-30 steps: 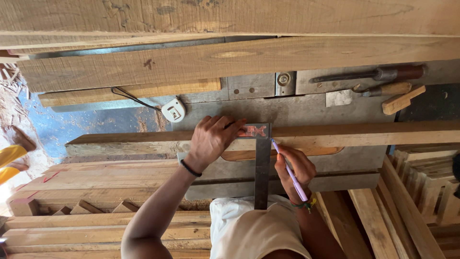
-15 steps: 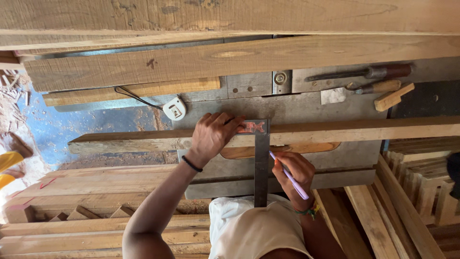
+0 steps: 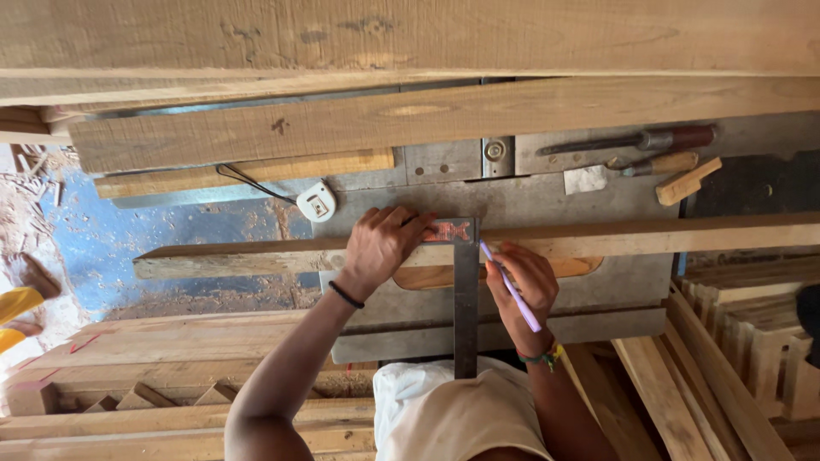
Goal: The person uses a try square and a purple marker to draw straight lines on wooden planks placed on a table saw. The person repeatedly positions the square on the wood and draws lines along the edge to mark measurements.
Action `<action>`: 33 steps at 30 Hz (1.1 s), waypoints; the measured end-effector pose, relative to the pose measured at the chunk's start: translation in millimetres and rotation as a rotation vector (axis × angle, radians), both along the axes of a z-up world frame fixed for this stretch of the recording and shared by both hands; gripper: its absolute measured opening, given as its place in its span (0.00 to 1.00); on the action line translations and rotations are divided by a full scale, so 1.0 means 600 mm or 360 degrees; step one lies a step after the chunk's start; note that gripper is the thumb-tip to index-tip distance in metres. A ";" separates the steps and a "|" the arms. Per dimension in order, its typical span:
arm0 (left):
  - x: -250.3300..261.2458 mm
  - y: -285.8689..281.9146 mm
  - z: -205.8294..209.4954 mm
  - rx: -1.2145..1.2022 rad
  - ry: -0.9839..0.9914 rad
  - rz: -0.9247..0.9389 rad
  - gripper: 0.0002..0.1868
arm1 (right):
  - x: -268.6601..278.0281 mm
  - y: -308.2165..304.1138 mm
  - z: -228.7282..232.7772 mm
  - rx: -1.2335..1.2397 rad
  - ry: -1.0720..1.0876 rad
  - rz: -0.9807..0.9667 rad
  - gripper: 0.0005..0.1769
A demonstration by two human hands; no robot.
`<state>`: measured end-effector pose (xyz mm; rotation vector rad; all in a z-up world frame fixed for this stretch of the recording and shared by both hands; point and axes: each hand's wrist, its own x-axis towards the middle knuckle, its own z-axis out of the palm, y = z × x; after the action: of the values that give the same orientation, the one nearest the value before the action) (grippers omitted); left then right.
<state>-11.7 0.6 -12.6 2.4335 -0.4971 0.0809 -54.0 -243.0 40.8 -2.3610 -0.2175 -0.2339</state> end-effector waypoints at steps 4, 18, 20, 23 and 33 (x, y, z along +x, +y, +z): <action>-0.001 0.002 0.003 -0.0005 -0.0011 0.0009 0.14 | -0.007 0.003 0.001 -0.0014 -0.0013 0.0011 0.10; -0.001 -0.001 -0.010 0.0023 -0.0014 0.0014 0.13 | -0.059 -0.014 -0.010 0.0085 0.0022 0.0010 0.08; 0.001 -0.001 -0.007 -0.0011 -0.0042 0.0013 0.14 | -0.063 -0.017 -0.014 0.0056 0.0060 0.0066 0.08; -0.005 -0.002 -0.001 -0.0012 -0.0028 0.0004 0.13 | -0.088 -0.022 -0.017 -0.0038 0.0142 0.0138 0.07; 0.003 -0.003 0.003 -0.0123 0.0021 0.0063 0.11 | -0.064 -0.139 -0.037 0.0109 -0.0143 -0.0268 0.18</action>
<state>-9.7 -1.3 -10.5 2.3668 -0.4323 0.0991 -92.3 -326.3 18.6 -2.3047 -0.0520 -0.4225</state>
